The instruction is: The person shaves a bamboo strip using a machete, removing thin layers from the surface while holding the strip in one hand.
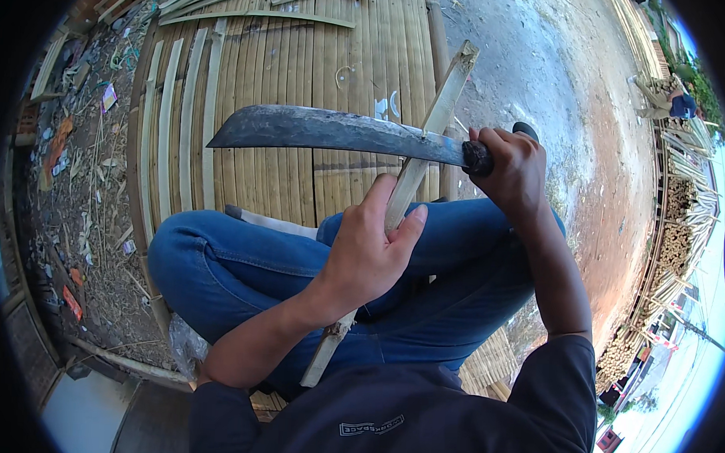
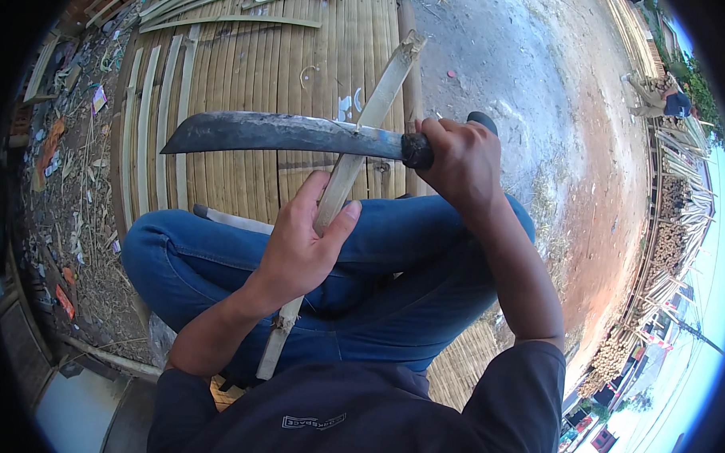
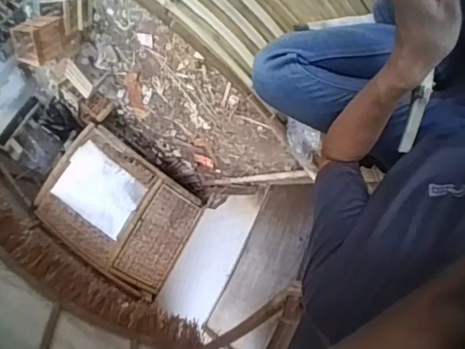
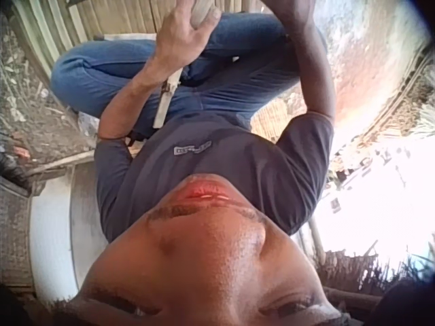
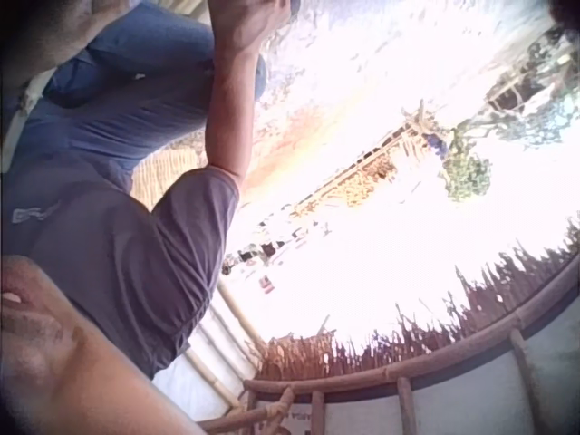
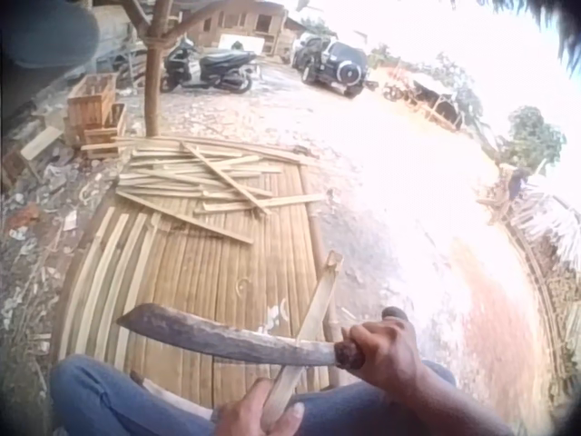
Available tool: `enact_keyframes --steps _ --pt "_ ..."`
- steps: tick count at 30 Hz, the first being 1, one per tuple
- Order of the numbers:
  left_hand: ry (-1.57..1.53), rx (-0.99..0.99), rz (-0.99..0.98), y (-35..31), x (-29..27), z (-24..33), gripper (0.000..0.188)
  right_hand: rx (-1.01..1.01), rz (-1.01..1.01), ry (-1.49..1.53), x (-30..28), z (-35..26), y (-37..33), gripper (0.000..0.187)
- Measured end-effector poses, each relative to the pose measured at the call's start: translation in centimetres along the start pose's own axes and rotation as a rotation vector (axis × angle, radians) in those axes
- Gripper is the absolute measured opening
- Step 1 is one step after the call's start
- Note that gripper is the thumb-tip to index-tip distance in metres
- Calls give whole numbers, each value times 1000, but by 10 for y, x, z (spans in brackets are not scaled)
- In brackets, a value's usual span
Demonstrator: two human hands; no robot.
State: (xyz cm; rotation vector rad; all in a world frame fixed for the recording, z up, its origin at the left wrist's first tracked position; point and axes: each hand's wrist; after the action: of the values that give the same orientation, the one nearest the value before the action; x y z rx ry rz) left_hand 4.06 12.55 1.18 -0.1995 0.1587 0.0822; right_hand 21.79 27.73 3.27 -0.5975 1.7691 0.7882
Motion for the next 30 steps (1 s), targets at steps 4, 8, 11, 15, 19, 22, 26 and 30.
enact_keyframes --steps 4,8,11,15,19,22,26,30 --pt "11 -44 -15 -2 -1 -2 23 2 -2 -20 1 1 1 25" --pt "8 -22 13 -2 -2 -3 22 30 -14 -27 2 6 1 22" --pt "19 -62 -17 -7 -5 -2 22 106 -38 -75 0 15 3 16" --pt "27 -177 -124 -11 -9 3 23 275 -8 -151 -6 42 7 11" --pt "14 -136 -105 -16 -6 -6 23 186 -56 -162 -6 39 8 11" --pt "-39 -162 -119 -15 -11 -6 24 174 -99 -173 0 30 9 11" --pt "-31 -199 -140 -13 -9 -16 24 139 -202 -62 11 6 -1 13" --pt "-83 -267 -206 -14 -7 -16 24 117 -198 -80 11 24 1 11"
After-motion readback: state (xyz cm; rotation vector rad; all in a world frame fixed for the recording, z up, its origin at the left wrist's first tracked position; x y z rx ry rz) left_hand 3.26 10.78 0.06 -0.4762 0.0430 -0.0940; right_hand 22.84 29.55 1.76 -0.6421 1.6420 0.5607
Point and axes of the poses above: each hand's wrist, its own y-axis towards the middle knuckle, its own x-axis out of the palm, z = x × y, and after that the axes turned 9 degrees about y, right-handed
